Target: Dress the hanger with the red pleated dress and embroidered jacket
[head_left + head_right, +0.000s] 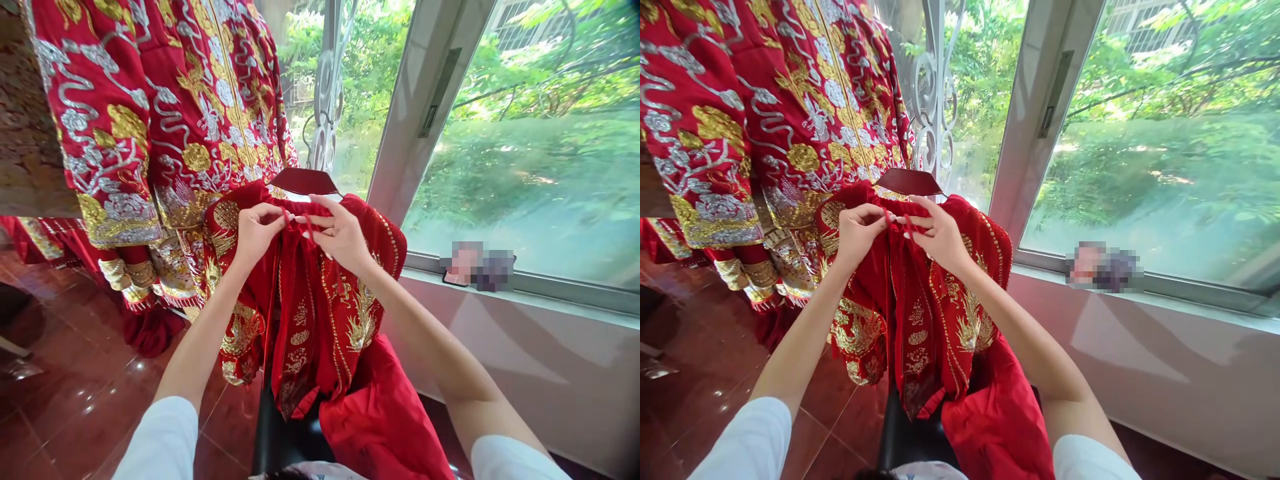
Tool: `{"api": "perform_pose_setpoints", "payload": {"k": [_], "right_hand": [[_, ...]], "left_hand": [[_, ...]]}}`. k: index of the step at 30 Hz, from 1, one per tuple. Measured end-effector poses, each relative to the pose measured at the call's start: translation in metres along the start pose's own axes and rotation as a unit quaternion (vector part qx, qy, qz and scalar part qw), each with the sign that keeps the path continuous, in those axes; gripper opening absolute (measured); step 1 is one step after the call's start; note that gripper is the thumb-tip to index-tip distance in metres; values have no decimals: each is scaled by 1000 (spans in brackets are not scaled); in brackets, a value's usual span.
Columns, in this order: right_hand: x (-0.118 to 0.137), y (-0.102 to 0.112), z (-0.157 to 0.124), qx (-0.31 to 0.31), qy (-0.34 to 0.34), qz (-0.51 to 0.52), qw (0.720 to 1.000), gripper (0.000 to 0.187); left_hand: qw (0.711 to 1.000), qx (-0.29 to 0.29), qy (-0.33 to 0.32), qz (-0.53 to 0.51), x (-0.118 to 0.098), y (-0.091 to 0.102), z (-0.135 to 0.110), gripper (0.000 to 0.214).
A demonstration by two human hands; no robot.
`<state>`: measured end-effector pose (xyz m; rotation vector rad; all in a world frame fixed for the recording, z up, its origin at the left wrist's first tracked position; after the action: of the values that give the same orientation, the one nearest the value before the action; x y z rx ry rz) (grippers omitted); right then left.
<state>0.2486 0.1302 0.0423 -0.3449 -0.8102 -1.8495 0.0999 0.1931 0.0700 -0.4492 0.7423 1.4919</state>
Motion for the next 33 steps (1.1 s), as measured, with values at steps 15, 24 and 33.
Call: {"api": "perform_pose_setpoints", "payload": {"k": [15, 24, 33], "right_hand": [[1, -30, 9, -3, 209, -352, 912, 62], [10, -20, 12, -4, 166, -284, 944, 62], [6, -15, 2, -43, 132, -392, 910, 58]], "left_hand": [[989, 128, 22, 65, 2, -21, -12, 8], [972, 86, -89, 198, -9, -25, -29, 9], [974, 2, -65, 217, -3, 8, -28, 16]]}}
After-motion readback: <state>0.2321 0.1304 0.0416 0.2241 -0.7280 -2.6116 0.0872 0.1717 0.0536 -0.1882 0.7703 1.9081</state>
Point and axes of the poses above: each hand's wrist, its own z-axis towards the middle knuckle, its own y-axis out of the back of the hand, x = y × z, the point moved 9 cm from there along z, towards the middle knuckle, and after that the axes turned 11 degrees about y, right-handed, at the moved point
